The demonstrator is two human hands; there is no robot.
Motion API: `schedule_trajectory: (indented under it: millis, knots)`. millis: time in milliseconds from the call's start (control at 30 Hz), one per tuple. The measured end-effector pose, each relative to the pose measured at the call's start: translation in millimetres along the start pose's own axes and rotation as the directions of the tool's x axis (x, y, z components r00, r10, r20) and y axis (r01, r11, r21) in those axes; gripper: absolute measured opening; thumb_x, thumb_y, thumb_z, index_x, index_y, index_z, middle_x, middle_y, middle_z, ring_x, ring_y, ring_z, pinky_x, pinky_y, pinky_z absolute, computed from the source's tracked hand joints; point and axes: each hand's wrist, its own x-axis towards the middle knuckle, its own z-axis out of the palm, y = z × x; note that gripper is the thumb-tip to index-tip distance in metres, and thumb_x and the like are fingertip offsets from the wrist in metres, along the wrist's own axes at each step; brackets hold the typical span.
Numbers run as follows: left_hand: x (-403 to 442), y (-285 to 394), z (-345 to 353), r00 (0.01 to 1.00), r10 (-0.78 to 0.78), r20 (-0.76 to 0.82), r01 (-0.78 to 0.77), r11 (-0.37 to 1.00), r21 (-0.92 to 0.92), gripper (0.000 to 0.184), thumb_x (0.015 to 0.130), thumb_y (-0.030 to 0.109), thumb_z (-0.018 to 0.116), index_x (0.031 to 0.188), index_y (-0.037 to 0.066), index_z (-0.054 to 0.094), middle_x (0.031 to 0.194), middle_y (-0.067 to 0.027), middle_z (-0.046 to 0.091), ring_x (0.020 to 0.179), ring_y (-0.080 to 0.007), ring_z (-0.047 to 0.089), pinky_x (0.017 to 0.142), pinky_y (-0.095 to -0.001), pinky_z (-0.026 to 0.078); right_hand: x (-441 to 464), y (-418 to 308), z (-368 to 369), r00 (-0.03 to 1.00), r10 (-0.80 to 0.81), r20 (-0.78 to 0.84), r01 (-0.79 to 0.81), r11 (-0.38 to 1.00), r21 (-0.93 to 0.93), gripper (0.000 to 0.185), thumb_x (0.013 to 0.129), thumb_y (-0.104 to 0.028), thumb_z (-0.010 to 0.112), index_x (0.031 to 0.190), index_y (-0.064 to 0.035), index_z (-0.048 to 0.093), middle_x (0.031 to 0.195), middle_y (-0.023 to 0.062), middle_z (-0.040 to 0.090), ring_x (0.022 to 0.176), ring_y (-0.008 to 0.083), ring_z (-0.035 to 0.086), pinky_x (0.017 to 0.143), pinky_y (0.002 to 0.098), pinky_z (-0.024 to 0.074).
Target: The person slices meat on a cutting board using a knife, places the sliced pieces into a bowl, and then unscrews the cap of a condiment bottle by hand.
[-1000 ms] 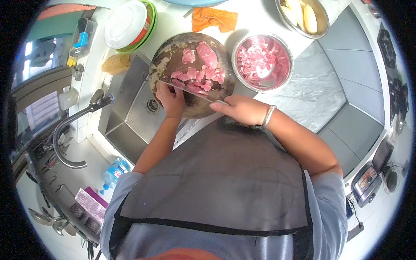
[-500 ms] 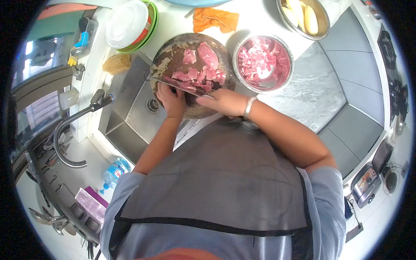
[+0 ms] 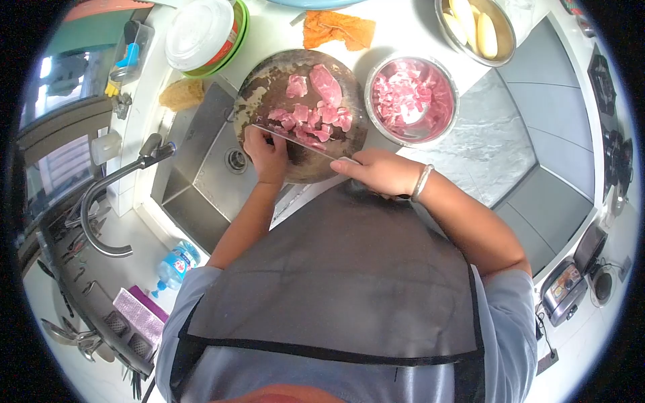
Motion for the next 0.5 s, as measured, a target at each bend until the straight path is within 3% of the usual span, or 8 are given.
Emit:
schedule_trajectory:
  millis: [200,367,467,500]
  knots:
    - [-1,-1,8,0.998,0.041,-0.049,-0.037,0.996,0.076,0.023,0.077,0.016,0.067,0.090,0.007,0.050,0.093,-0.0130,0.052,0.094,-0.0361,0.051,0.085,-0.0470,0.036,22,-6,2,0.998,-0.001,0.055,0.003,0.999,-0.035,0.071,0.099,-0.062,0.043,0.087,0.0054,0.061,0.060,0.0085,0.053,0.053,0.0192,0.056,0.054,0.0356,0.0462]
    - [-1,1,6,0.993,0.094,-0.072,-0.086,0.991,0.099,0.026,0.077,0.018,0.068,0.094,0.006,0.051,0.097,-0.0133,0.053,0.099,-0.0364,0.051,0.087,-0.0472,0.036,61,-9,15,0.995,-0.101,-0.007,0.101,0.994,-0.052,0.070,0.099,-0.060,0.044,0.089,0.0072,0.063,0.063,0.0123,0.057,0.054,0.0225,0.057,0.057,0.0388,0.0484]
    - [-4,-5,10,0.995,0.086,-0.053,-0.077,0.986,0.151,0.032,0.082,0.021,0.066,0.108,0.006,0.056,0.106,-0.0146,0.055,0.104,-0.0377,0.053,0.092,-0.0473,0.037,50,-3,19,0.979,-0.188,-0.076,0.187,0.982,-0.020,0.071,0.099,-0.060,0.045,0.089,0.0074,0.064,0.066,0.0141,0.059,0.053,0.0226,0.057,0.058,0.0392,0.0487]
    - [-4,-6,10,0.994,0.102,-0.047,-0.093,0.982,0.165,0.029,0.081,0.020,0.066,0.104,0.007,0.055,0.103,-0.0140,0.054,0.102,-0.0367,0.052,0.090,-0.0471,0.037,41,1,18,0.967,-0.230,-0.110,0.232,0.973,0.003,0.071,0.099,-0.060,0.045,0.089,0.0074,0.064,0.067,0.0147,0.060,0.053,0.0224,0.056,0.058,0.0391,0.0487]
